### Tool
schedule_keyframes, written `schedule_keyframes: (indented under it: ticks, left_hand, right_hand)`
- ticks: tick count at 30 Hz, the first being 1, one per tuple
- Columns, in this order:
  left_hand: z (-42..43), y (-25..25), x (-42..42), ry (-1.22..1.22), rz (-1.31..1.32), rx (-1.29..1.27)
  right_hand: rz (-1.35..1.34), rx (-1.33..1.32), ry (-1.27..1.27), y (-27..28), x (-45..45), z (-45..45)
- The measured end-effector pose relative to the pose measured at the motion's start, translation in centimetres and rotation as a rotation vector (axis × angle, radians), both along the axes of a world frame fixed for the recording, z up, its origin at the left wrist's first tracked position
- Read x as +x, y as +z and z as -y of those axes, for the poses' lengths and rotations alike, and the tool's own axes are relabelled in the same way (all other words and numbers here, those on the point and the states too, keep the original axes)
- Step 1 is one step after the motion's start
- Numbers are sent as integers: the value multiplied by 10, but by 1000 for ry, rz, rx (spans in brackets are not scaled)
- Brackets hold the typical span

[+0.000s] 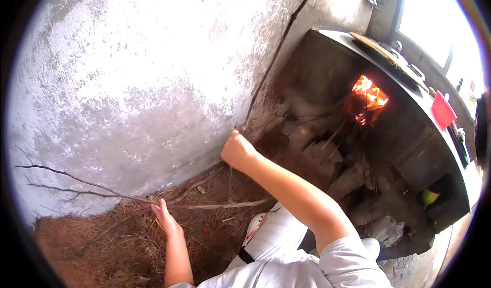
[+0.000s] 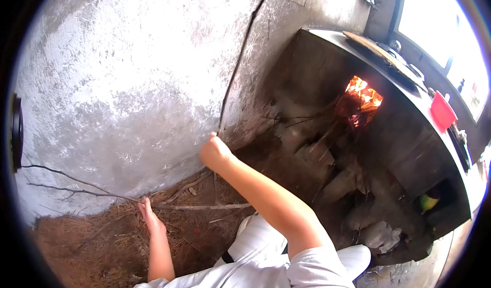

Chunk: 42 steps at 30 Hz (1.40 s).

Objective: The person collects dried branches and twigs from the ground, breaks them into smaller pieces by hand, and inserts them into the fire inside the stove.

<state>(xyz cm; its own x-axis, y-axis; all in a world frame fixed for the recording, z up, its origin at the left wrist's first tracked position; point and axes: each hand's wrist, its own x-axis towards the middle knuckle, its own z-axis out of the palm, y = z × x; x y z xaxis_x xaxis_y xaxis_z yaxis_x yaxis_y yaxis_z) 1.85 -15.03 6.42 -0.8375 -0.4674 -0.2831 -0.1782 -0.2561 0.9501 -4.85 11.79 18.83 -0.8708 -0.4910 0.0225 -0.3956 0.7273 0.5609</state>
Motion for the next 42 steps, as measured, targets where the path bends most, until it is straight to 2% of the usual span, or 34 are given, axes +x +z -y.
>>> schedule_keyframes:
  ticks: [1,2,4,6,7,8,9,12,14,15,16,18,20,21,24,25,28,29,30,32,36,38,39,41,42]
  left_hand:
    - [3,-1,1,-107,15,-8]
    - [1,-11,5,-108,5,0]
    - [1,-34,13,-233,196,-30]
    - [-20,-49,22,-401,-58,-89]
    - [-41,-17,28,-399,-186,-308]
    - [-50,-13,18,-382,-548,-624]
    - [-68,21,16,-333,-665,-789]
    - [-114,78,-12,-488,-921,-779]
    - [-154,86,-35,-621,-995,-549]
    - [-168,93,-42,-723,-1054,-533]
    - [-177,94,-49,-789,-1127,-631]
    - [-191,99,-50,-1018,-824,-287]
    - [-202,87,-58,-1001,-780,-95]
    - [-203,86,-59,-981,-747,-23]
    - [-203,72,-66,-1053,-740,90]
    - [-205,69,-63,-1098,-743,132]
    - [-211,67,-51,-1159,-759,168]
    - [-214,67,-49,-1149,-796,123]
    - [-216,67,-47,-1135,-833,79]
    - [-219,67,-43,-1084,-831,70]
    - [-215,61,-47,-1003,-840,0]
    - [-217,59,-49,-943,-876,16]
    - [-218,62,-50,-936,-873,8]
    - [-222,70,-54,-896,-797,186]
    - [-223,73,-57,-891,-801,177]
  right_hand:
    - [-43,54,48,-3,4,3]
    - [-87,106,98,-7,10,5]
    - [-117,93,149,-29,12,0]
    - [-110,73,187,-52,14,-3]
    - [-87,59,200,-65,14,-4]
    - [-80,70,261,-77,18,-4]
    - [-57,90,291,-85,22,-2]
    - [2,149,370,-106,32,1]
    - [-114,170,448,-113,31,-5]
    - [-252,133,477,-116,29,-8]
    - [-90,-306,372,-111,34,-8]
    - [76,-736,243,-99,46,-11]
    - [165,-225,457,-70,64,-22]
    - [41,-403,662,-32,82,-29]
    - [-303,-435,742,54,118,-69]
    - [-585,-231,692,83,123,-85]
    - [-666,-149,89,168,136,-113]
    - [-737,35,-44,187,142,-114]
    - [-710,4,-41,200,142,-121]
    - [-522,80,-64,207,148,-145]
    - [-431,6,-89,189,151,-158]
    - [-448,-155,-83,173,145,-166]
    - [-517,-343,30,155,136,-170]
    - [-531,-434,-15,114,123,-155]
    - [-538,-494,-29,97,116,-143]
